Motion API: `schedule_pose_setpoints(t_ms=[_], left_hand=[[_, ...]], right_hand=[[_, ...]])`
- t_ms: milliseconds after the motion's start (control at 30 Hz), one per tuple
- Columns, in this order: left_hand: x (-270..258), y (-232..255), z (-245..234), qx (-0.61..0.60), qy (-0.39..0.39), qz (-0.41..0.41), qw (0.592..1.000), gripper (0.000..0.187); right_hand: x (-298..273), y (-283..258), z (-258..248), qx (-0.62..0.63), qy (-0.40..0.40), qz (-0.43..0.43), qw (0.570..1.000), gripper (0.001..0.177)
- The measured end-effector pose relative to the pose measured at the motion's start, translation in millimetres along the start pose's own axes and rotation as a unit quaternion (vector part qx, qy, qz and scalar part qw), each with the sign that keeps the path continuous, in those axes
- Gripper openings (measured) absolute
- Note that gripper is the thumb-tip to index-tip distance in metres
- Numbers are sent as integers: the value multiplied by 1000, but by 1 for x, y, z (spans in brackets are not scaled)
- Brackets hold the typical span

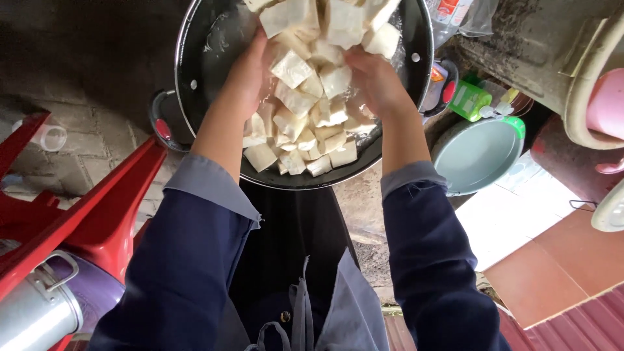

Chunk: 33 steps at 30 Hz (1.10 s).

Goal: Sorting and inspecting cubed white vegetables in a large pot of water.

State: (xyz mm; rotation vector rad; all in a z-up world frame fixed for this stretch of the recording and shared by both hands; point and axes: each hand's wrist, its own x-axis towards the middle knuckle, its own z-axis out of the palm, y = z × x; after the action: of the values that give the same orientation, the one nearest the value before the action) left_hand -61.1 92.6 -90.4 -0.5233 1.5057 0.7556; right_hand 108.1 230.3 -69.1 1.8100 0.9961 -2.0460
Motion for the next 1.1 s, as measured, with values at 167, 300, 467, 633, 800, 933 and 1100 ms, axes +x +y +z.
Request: schedule_pose_setpoints(t_ms=[167,300,467,633,800,933,1100], left_hand=[[-16,-6,-6,-32,-44,60,997,106],[-22,-5,-3,-19,-38,71,997,66],[0,-7,2,-22,33,15,999,49],[1,-15,0,-37,-19,36,998,50],[-3,-19,-3,-37,28,28,999,66],[-34,-7,-4,39,-33,75,996,70],[-34,-13,-5,12,-17,80,997,71]], right_hand=[[-19,14,2,-5,-183,-180,966,71],[-9,26,8,77,-212,-177,958,78],[23,29,11,5,-4,-46,999,52],[-1,8,17,-52,-53,-70,995,30],[-41,13,28,-196,39,-169,965,28],[-20,15,47,-365,227,-468,772,19],[22,3,87,-471,296,-340,759,50]])
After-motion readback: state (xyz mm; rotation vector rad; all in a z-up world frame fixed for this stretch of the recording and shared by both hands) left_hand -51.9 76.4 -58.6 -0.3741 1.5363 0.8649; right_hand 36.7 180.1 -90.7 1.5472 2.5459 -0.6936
